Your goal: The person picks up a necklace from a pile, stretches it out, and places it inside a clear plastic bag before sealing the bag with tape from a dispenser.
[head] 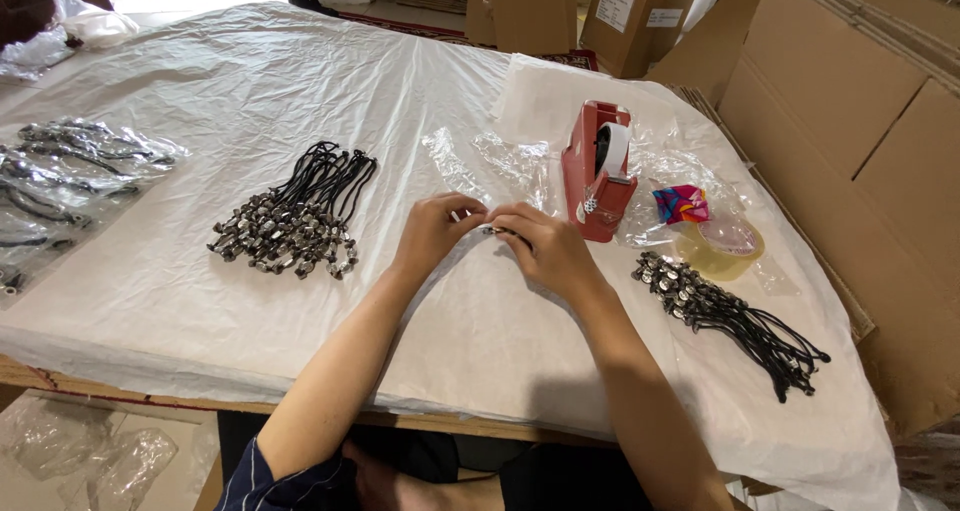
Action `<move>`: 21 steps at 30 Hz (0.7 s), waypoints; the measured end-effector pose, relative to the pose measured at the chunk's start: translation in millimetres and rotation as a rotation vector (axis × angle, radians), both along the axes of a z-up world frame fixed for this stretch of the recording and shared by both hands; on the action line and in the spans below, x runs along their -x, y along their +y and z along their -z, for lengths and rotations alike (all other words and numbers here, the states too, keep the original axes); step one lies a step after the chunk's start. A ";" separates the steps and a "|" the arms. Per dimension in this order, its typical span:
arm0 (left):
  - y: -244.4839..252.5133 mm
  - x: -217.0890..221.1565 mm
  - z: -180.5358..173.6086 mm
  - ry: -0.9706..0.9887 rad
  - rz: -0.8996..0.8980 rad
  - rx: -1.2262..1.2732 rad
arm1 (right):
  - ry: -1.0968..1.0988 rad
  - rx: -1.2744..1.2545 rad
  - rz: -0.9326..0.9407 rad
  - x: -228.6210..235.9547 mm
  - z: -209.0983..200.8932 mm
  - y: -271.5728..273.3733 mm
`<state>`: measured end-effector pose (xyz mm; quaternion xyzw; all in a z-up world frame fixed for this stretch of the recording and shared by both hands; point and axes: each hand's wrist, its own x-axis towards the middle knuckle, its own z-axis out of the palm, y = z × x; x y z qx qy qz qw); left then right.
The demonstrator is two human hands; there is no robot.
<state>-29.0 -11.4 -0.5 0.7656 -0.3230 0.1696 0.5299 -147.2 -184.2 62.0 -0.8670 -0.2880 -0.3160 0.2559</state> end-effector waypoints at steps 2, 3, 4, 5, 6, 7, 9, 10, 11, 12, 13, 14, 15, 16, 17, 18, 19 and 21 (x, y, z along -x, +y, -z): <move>1.4 0.3 -3.1 -0.002 0.016 -0.011 | -0.003 0.029 0.019 -4.4 0.3 -5.6; 1.5 1.0 -4.0 -0.004 0.036 -0.024 | -0.005 0.058 0.042 -6.0 1.1 -8.9; 1.2 1.7 -3.1 -0.002 0.036 -0.024 | -0.003 0.058 0.042 -7.4 3.5 -12.0; 0.8 1.9 -3.0 0.015 0.038 -0.024 | -0.011 0.071 0.067 -9.2 5.2 -15.2; 0.3 2.1 -3.0 0.031 0.041 -0.023 | -0.018 0.083 0.092 -10.9 6.9 -18.5; -0.1 2.5 -3.1 0.032 0.041 -0.024 | -0.017 0.083 0.092 -11.8 7.1 -21.3; -1.3 3.3 -3.5 0.059 0.101 0.021 | -0.001 0.080 0.094 -13.5 7.4 -27.4; -1.7 2.5 -2.5 0.060 0.101 0.021 | 0.000 0.080 0.095 -14.8 8.9 -28.7; -2.0 1.8 -1.6 0.062 0.108 0.011 | 0.011 0.057 0.095 -16.1 10.3 -29.9; -2.2 1.1 -0.8 0.063 0.114 0.001 | 0.022 0.035 0.096 -17.4 11.8 -31.1; -2.7 -0.9 1.4 0.064 0.114 0.001 | 0.022 0.035 0.096 -18.2 12.4 -32.0; -3.2 -2.9 3.4 0.075 0.144 -0.005 | 0.039 0.010 0.079 -19.0 12.9 -32.9; -3.6 -5.2 5.0 0.085 0.173 -0.011 | 0.055 -0.014 0.061 -20.1 13.0 -33.6; -3.8 -5.8 5.3 0.084 0.173 -0.011 | 0.055 -0.014 0.061 -20.6 14.7 -34.1; -4.0 -6.3 6.0 0.100 0.183 -0.024 | 0.062 -0.047 0.064 -20.9 16.7 -34.5; -4.3 -6.7 6.8 0.116 0.193 -0.037 | 0.068 -0.080 0.067 -21.2 18.7 -35.0; -3.9 -6.6 6.8 0.116 0.193 -0.037 | 0.068 -0.080 0.067 -22.0 19.4 -35.1; -3.2 -6.5 6.5 0.126 0.203 -0.088 | 0.095 -0.072 0.040 -23.8 20.7 -35.2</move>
